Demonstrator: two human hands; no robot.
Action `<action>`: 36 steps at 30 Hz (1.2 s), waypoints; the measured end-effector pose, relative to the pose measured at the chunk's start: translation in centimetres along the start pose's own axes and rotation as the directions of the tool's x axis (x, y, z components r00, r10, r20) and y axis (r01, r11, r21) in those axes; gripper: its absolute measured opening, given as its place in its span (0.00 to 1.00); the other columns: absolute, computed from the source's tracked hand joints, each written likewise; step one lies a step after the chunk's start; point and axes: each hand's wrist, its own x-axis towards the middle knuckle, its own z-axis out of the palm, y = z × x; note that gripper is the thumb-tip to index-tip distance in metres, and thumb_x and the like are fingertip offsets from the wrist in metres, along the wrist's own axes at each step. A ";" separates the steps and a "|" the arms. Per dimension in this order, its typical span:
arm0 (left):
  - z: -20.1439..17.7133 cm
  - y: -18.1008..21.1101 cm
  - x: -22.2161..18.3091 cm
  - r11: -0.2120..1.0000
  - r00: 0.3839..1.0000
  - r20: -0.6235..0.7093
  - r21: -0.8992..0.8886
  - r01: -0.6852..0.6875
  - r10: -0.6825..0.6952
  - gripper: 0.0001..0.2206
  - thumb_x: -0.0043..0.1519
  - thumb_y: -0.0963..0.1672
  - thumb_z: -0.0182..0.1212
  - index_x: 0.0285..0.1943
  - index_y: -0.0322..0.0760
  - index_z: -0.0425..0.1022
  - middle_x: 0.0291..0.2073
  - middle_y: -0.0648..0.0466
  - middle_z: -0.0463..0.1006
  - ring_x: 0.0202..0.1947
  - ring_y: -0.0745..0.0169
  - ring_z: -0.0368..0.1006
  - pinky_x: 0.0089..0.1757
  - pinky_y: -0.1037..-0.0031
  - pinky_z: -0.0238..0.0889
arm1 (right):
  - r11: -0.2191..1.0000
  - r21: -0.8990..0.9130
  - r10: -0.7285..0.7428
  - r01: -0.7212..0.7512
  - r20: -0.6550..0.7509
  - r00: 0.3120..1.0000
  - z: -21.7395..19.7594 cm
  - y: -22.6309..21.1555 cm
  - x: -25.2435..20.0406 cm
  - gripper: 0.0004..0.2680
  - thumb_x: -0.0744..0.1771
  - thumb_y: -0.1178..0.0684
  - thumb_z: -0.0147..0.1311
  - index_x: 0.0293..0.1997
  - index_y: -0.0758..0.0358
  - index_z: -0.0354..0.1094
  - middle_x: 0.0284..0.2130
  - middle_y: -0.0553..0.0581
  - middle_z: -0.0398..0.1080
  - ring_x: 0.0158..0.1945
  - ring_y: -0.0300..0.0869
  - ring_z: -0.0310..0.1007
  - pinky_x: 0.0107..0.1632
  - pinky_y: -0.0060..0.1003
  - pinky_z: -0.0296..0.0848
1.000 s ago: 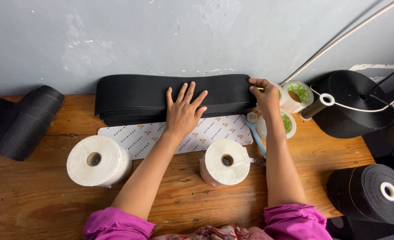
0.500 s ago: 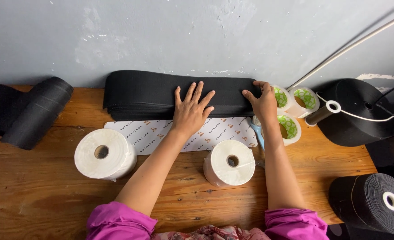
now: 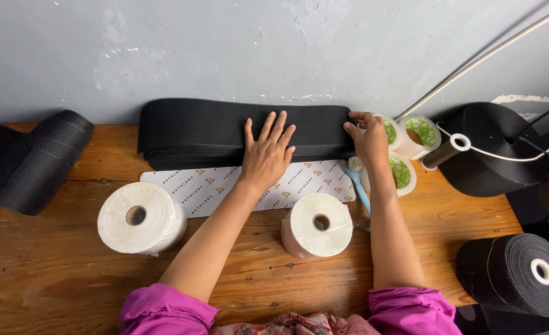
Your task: Aligning black fabric strips onto a paper template and rolling them up for packaging or further processing.
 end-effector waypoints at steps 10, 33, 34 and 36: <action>1.1 0.2 0.3 1.000 0.999 0.039 0.027 -0.005 0.004 0.19 0.71 0.52 0.43 0.71 0.60 0.67 0.66 0.42 0.68 0.71 0.38 0.58 0.61 0.29 0.34 | 0.988 -0.109 -0.112 0.109 -0.023 0.993 -0.9 -3.4 -1.5 0.06 0.70 0.53 0.58 0.52 0.56 0.74 0.45 0.59 0.66 0.49 0.53 0.76 0.51 0.47 0.75; 1.4 0.2 0.2 1.000 0.998 0.048 0.001 0.031 -0.031 0.19 0.72 0.53 0.41 0.72 0.62 0.65 0.72 0.42 0.62 0.73 0.43 0.55 0.63 0.32 0.31 | 0.950 0.253 -0.301 0.183 0.590 0.749 -8.5 -11.8 -19.0 0.39 0.52 0.24 0.64 0.68 0.47 0.58 0.74 0.64 0.41 0.73 0.68 0.45 0.67 0.67 0.51; 1.4 0.3 0.2 0.999 0.998 0.047 0.000 0.032 -0.032 0.19 0.72 0.53 0.41 0.72 0.62 0.65 0.72 0.42 0.62 0.73 0.43 0.55 0.63 0.32 0.31 | 0.950 0.252 -0.302 0.184 0.591 0.748 -8.4 -11.7 -19.6 0.39 0.52 0.24 0.64 0.68 0.47 0.58 0.74 0.64 0.41 0.73 0.68 0.45 0.67 0.67 0.51; 1.3 0.4 0.2 0.997 0.999 -0.038 0.079 0.012 -0.009 0.18 0.72 0.53 0.44 0.71 0.64 0.65 0.73 0.46 0.61 0.70 0.42 0.59 0.61 0.34 0.43 | 0.916 0.320 -0.386 0.242 0.536 0.751 -8.2 -11.3 -20.8 0.37 0.55 0.25 0.62 0.68 0.46 0.53 0.76 0.67 0.30 0.80 0.62 0.28 0.68 0.67 0.51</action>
